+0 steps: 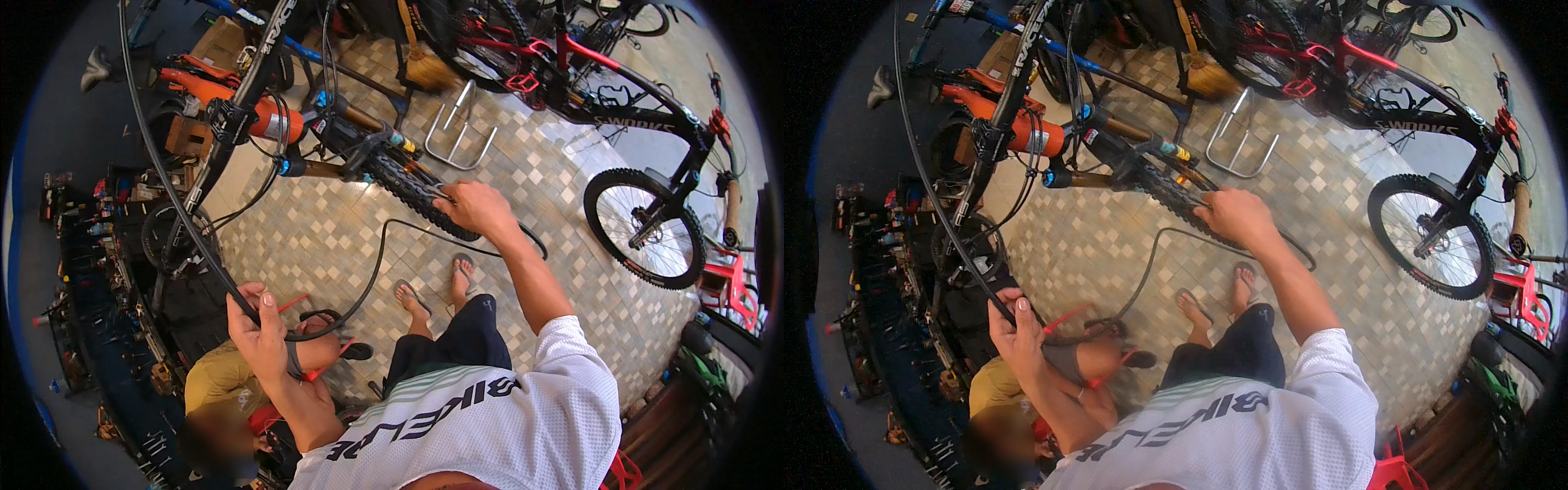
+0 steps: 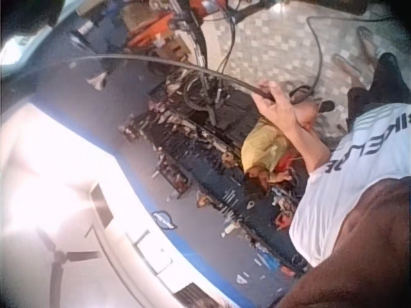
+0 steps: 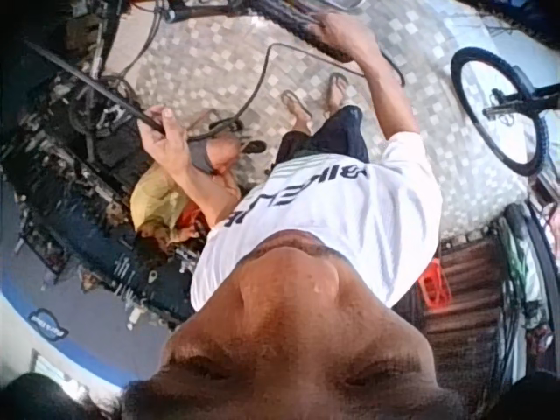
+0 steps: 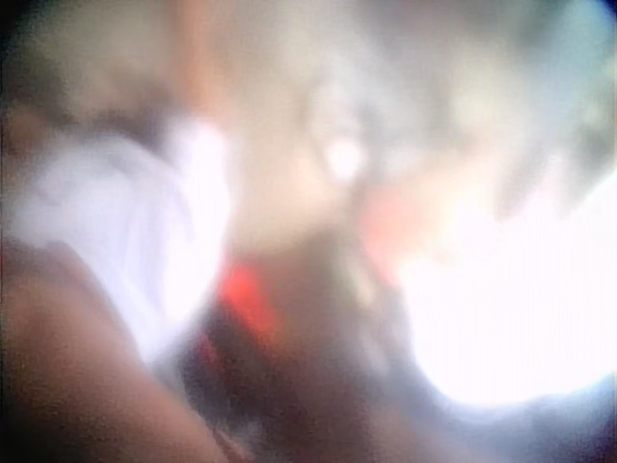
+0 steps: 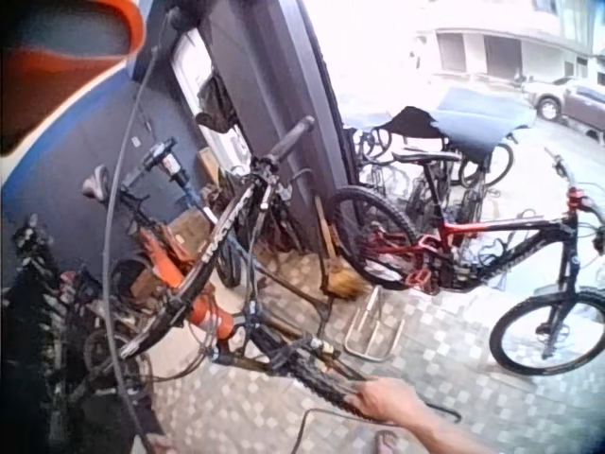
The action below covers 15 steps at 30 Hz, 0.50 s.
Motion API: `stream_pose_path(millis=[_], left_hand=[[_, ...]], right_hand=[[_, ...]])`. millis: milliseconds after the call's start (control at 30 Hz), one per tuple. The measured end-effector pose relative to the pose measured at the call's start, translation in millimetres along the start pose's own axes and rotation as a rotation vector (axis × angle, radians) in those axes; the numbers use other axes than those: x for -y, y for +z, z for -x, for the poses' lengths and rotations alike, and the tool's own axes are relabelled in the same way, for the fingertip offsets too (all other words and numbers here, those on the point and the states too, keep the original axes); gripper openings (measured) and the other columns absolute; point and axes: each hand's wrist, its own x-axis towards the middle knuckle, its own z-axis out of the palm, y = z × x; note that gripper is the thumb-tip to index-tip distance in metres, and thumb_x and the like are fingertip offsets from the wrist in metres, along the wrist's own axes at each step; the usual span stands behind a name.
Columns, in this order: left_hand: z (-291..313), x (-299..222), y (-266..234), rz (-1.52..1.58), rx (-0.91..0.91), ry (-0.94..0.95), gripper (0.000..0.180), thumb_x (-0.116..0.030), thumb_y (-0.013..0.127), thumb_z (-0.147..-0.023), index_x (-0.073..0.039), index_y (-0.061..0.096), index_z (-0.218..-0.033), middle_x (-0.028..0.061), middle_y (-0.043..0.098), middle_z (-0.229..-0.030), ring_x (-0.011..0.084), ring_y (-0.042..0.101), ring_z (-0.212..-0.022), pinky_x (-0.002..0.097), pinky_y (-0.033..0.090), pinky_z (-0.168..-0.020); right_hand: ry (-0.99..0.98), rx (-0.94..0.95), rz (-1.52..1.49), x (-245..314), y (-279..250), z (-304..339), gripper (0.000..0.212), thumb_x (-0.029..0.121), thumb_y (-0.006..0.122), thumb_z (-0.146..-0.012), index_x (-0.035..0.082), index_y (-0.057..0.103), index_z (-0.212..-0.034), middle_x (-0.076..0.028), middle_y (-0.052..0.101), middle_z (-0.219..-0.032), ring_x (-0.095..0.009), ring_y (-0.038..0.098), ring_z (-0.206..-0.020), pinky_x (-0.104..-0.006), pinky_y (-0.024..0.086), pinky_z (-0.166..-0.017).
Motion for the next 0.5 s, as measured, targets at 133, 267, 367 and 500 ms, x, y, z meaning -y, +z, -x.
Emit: stream_pose_path(millis=[133, 267, 367, 500], left_hand=[[0, 1, -2, 0.028, -0.003, -0.027, 0.023, -0.016, 0.063, -0.099, -0.001, 0.053, -0.113, -0.0038, 0.046, -0.073, -0.0007, 0.033, -0.049, 0.0190, 0.023, -0.042], [-3, 3, 0, 0.055, 0.015, -0.053, 0.024, -0.017, 0.063, -0.099, -0.001, 0.053, -0.113, -0.0035, 0.046, -0.074, -0.0009, 0.033, -0.049, 0.0189, 0.023, -0.042], [-2, 7, 5, 0.045, 0.033, -0.051, 0.024, -0.016, 0.063, -0.099, 0.000, 0.053, -0.113, -0.0034, 0.046, -0.074, -0.0007, 0.033, -0.049, 0.0189, 0.024, -0.042], [-1, 11, 12, 0.052, 0.023, -0.095, 0.023, -0.015, 0.063, -0.099, 0.000, 0.052, -0.113, -0.0029, 0.046, -0.074, -0.0002, 0.034, -0.048, 0.0193, 0.024, -0.041]], right_hand=[[0.089, 0.098, 0.122, -27, -3, 35, 0.035, 0.042, 0.061, -0.093, 0.010, 0.074, -0.100, -0.015, 0.073, -0.096, -0.037, 0.070, -0.093, -0.0477, 0.057, -0.077], [0.199, 0.127, 0.208, -59, 23, 60, 0.036, 0.042, 0.062, -0.093, 0.009, 0.076, -0.092, -0.017, 0.073, -0.094, -0.038, 0.071, -0.089, -0.0477, 0.058, -0.075], [0.208, 0.064, 0.186, -64, 27, 61, 0.038, 0.042, 0.061, -0.093, 0.007, 0.075, -0.093, -0.018, 0.073, -0.093, -0.038, 0.071, -0.089, -0.0477, 0.058, -0.074], [0.151, -0.136, 0.105, -67, 38, 16, 0.040, 0.044, 0.060, -0.094, 0.006, 0.074, -0.094, -0.020, 0.072, -0.091, -0.038, 0.071, -0.089, -0.0473, 0.058, -0.073]])
